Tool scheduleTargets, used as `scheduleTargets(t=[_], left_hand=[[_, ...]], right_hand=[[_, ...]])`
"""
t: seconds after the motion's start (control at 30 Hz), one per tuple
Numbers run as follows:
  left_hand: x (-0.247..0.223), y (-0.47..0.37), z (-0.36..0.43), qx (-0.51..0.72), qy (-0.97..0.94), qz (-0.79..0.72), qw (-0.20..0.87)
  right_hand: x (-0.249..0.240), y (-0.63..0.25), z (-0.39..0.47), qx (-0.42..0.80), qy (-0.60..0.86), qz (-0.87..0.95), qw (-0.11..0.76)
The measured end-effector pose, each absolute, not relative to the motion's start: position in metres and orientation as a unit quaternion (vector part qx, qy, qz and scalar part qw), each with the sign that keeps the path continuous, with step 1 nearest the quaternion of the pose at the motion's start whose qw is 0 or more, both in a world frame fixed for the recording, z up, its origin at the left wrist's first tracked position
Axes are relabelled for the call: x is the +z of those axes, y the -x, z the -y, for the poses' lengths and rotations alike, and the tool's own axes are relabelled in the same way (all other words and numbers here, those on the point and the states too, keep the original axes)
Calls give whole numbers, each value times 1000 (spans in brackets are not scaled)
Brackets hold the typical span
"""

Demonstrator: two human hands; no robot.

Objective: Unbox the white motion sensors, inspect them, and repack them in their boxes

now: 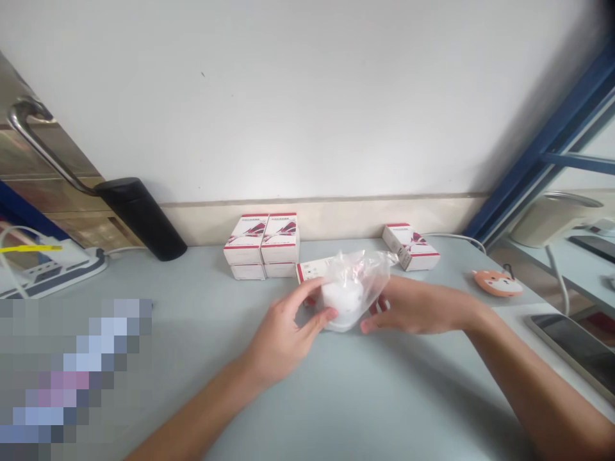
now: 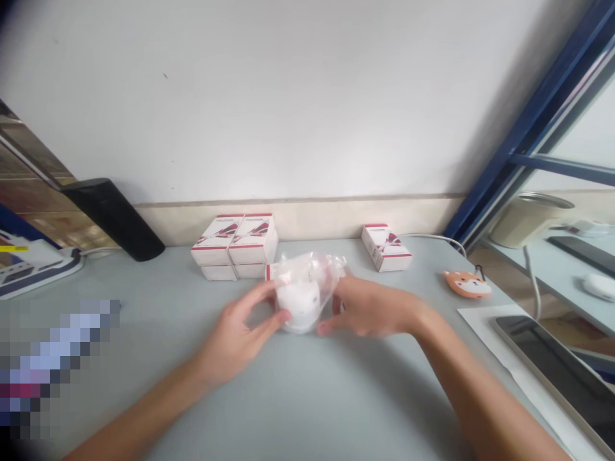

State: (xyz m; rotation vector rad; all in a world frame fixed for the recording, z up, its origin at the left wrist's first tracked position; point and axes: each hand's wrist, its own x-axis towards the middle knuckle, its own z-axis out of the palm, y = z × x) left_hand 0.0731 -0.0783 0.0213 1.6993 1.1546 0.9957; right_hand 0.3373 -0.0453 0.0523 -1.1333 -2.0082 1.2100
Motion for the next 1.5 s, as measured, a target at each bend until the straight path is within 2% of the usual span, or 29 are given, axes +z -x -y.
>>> scheduleTargets(t=[0.1,0.17,0.3,0.47,0.7,0.87,0.97,1.1,1.2,1.3,1.5], left_hand=[[19,-72,76,329,-706,-457,430],[18,-74,76,294,-723,-455,430],[20,-78,81,295,-728,-455,420],[19,-80,84,365,-700,-440,429],[9,-81,83,296,-680,-489,459],[20,-80,78,413,-564,-454,552],[31,-78,73,499,-460,-413,608],[42,-76,70,538,-370,-334,680],[44,-74,69,554,-325,-307,702],[41,-72,66,568,-315,-310,694],[37,-69,64,559,-391,-349,643]], right_hand=[[57,-346,46,418,430,790,128],[57,-346,44,420,426,795,106],[50,-333,42,451,400,791,103],[44,-314,45,449,443,771,82],[43,-306,49,433,398,805,83],[50,-315,45,427,410,801,89],[62,-321,43,418,417,794,145],[69,-318,44,358,445,756,319],[62,-308,46,398,436,682,431],[51,-293,50,499,390,650,421],[41,-280,50,532,419,548,490]])
